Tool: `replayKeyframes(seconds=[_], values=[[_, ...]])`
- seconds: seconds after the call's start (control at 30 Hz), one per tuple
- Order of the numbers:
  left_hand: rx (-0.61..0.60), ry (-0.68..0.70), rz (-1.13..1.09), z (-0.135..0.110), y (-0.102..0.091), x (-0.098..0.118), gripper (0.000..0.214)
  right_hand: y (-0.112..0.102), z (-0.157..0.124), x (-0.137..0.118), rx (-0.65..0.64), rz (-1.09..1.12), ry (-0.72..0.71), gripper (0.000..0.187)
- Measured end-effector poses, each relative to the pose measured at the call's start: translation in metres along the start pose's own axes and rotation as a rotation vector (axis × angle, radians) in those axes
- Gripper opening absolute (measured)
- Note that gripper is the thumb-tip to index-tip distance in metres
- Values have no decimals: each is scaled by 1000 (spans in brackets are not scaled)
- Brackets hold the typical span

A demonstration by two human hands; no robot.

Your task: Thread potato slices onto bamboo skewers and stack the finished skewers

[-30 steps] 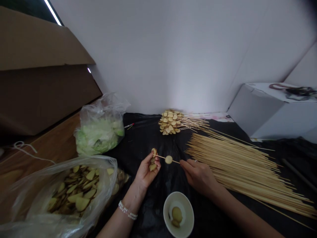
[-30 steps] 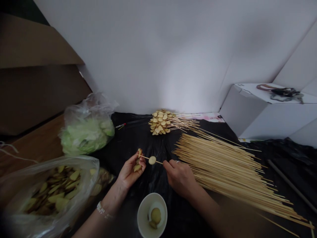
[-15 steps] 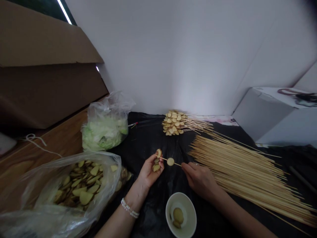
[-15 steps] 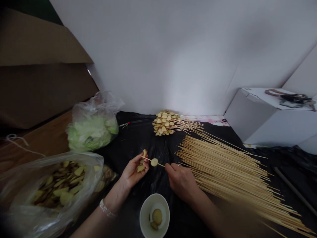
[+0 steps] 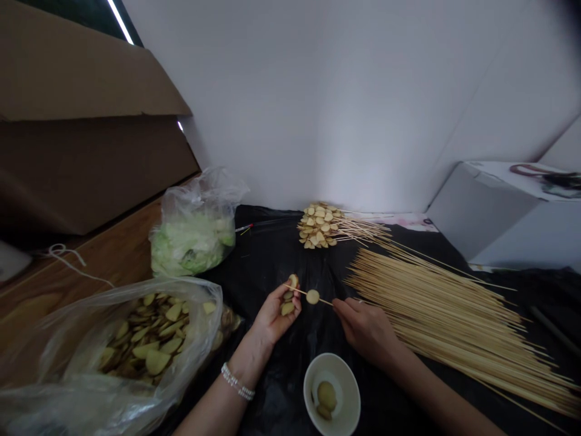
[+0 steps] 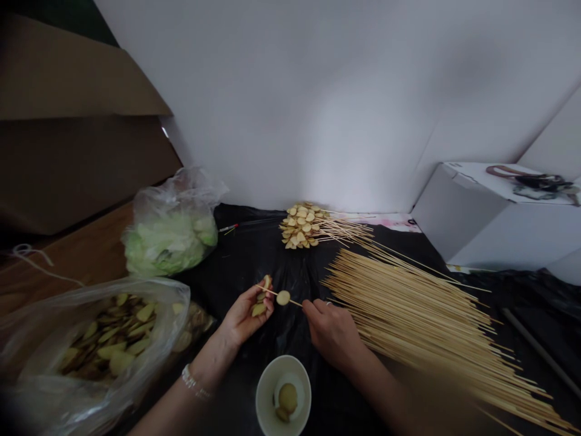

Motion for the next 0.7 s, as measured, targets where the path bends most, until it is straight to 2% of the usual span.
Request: replayKeyframes(seconds=[0.37,0.7], values=[[-10,-4,8,-1,1,0,9,1,1,2,-27,14,14,22],[8,-23,0,-2,1,-2,12,0,1,2,12,20,-7,23]])
Point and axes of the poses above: each hand's wrist, its own z-axis towards the middle knuckle, its own y-axis out of the palm, x = y × z, the point moved 5 cm from there along z, towards the middle knuckle, and after that the axes turned 7 degrees about z, right-handed, at the moved point
